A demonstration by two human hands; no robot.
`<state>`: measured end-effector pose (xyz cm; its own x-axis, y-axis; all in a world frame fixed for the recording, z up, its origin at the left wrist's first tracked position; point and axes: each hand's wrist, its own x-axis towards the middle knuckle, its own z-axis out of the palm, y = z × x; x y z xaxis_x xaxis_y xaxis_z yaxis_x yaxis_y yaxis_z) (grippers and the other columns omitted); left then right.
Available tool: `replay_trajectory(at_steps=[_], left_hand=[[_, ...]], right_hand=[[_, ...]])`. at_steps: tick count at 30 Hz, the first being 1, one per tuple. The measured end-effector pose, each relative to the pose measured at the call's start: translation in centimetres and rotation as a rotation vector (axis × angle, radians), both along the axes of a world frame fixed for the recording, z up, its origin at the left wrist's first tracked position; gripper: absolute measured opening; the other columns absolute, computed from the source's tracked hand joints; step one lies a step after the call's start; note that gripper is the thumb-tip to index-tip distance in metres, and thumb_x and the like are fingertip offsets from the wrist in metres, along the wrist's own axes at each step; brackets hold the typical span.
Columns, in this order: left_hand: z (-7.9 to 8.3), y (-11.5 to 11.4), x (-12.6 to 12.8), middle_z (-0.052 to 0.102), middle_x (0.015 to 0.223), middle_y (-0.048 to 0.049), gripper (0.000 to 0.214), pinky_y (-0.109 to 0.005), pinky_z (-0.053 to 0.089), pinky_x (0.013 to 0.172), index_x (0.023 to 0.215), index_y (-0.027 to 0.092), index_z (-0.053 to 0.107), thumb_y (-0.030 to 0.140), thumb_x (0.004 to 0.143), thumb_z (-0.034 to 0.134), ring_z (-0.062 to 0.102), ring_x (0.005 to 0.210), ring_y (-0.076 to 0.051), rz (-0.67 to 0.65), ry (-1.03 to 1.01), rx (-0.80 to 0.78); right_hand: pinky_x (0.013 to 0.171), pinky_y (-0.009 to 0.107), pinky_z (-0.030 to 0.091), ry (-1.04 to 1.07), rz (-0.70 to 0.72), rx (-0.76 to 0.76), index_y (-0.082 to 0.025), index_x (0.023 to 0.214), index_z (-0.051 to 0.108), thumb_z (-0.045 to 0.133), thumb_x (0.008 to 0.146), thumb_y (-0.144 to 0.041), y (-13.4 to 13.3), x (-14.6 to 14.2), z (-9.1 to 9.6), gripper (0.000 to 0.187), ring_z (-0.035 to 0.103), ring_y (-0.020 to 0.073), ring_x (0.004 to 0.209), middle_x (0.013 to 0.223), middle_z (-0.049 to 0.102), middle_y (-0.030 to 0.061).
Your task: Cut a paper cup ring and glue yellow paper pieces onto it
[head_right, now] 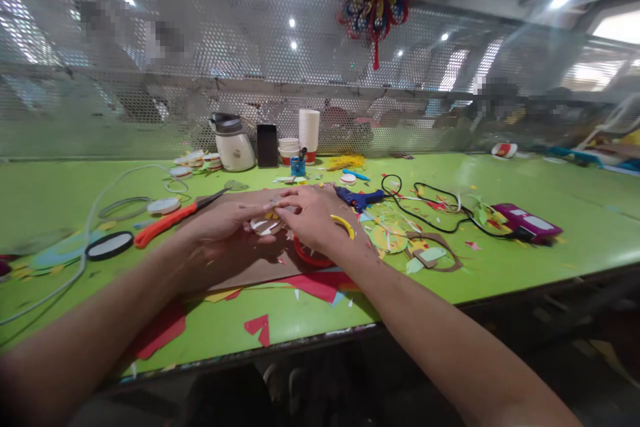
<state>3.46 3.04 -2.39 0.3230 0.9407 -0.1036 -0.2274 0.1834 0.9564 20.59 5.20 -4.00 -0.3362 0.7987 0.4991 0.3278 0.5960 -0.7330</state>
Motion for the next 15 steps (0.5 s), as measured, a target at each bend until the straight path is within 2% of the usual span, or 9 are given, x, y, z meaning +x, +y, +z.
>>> replay_trajectory(at_steps=[3,6,10,15], left_hand=[[0.15,0.09,-0.1,0.077,0.084,-0.0148,0.013,-0.029,0.06,0.062,0.085,0.008,0.077,0.013,0.085,0.065,0.071,0.073,-0.021,-0.004,0.072,-0.069],[0.19,-0.05,-0.04,0.077,0.082,-0.013,0.016,-0.029,0.061,0.067,0.08,0.009,0.077,0.014,0.087,0.064,0.07,0.073,-0.02,0.022,0.1,-0.066],[0.06,-0.19,-0.07,0.077,0.081,-0.0102,0.012,-0.031,0.061,0.07,0.078,0.011,0.078,0.017,0.083,0.07,0.07,0.073,-0.019,0.033,0.116,-0.034],[-0.03,-0.38,-0.04,0.078,0.081,-0.0098,0.008,-0.034,0.059,0.07,0.079,0.014,0.078,0.021,0.075,0.078,0.07,0.077,-0.022,0.037,0.124,-0.002]], right_hand=[[0.09,0.037,0.053,-0.015,0.017,-0.023,-0.017,0.092,0.08,0.064,0.086,-0.013,-0.13,0.46,0.33,0.018,0.065,0.022,0.107,0.119,0.069,0.0107],[0.092,0.037,0.053,-0.007,0.029,-0.044,-0.022,0.093,0.08,0.063,0.087,-0.016,-0.02,0.6,0.3,0.019,0.065,0.0213,0.109,0.122,0.07,0.0072],[0.098,0.041,0.05,0.01,0.019,-0.045,-0.023,0.09,0.08,0.062,0.088,-0.022,0.39,0.45,-0.05,0.017,0.063,0.0231,0.115,0.114,0.074,0.0054],[0.101,0.04,0.049,0.01,0.011,-0.056,-0.023,0.088,0.079,0.063,0.087,-0.023,0.16,0.35,-0.04,0.017,0.065,0.0222,0.111,0.113,0.075,0.005]])
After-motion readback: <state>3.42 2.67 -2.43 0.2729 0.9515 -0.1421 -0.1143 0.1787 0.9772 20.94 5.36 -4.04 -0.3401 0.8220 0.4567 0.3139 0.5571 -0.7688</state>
